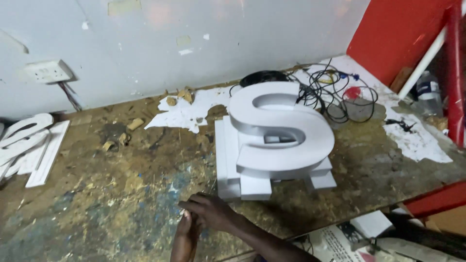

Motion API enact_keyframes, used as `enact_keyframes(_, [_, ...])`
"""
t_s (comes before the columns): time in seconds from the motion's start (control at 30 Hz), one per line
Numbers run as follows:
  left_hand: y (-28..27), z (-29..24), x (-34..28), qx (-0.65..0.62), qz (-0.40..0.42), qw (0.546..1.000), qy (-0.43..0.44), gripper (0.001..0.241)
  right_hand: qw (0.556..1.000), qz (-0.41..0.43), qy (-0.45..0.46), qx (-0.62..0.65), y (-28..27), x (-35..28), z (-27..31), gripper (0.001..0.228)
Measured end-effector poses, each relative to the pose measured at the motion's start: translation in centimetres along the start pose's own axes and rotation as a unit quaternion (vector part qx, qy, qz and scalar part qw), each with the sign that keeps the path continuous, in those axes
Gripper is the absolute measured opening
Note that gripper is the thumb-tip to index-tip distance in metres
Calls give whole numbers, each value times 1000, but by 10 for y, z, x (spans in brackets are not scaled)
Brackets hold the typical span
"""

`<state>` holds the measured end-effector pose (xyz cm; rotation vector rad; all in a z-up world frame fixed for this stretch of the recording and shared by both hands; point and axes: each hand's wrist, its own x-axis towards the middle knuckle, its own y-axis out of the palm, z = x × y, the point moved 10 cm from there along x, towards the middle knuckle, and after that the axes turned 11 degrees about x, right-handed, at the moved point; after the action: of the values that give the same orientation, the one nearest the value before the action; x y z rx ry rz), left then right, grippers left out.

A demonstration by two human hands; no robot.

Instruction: The person is arranging large 3D letters on a workbench, picking them up, rotating them, and placing them in specific positions.

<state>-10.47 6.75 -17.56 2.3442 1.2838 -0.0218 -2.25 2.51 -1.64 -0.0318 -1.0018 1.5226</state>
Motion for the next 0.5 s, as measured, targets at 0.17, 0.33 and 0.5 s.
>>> enact_keyframes(0.17, [-2,-121,-97,91,-60,992,-63,79,998,35,44,12,70,31,31,47])
enact_keyframes(0.33, [-175,-75,-114,31,-122,988,-94,76,973,-119,20,199,163,78,63,35])
enact_keyframes(0.5, [-275,-166,-162,241,-283,922,109,58,850,-211,225,426,292,128,40,16])
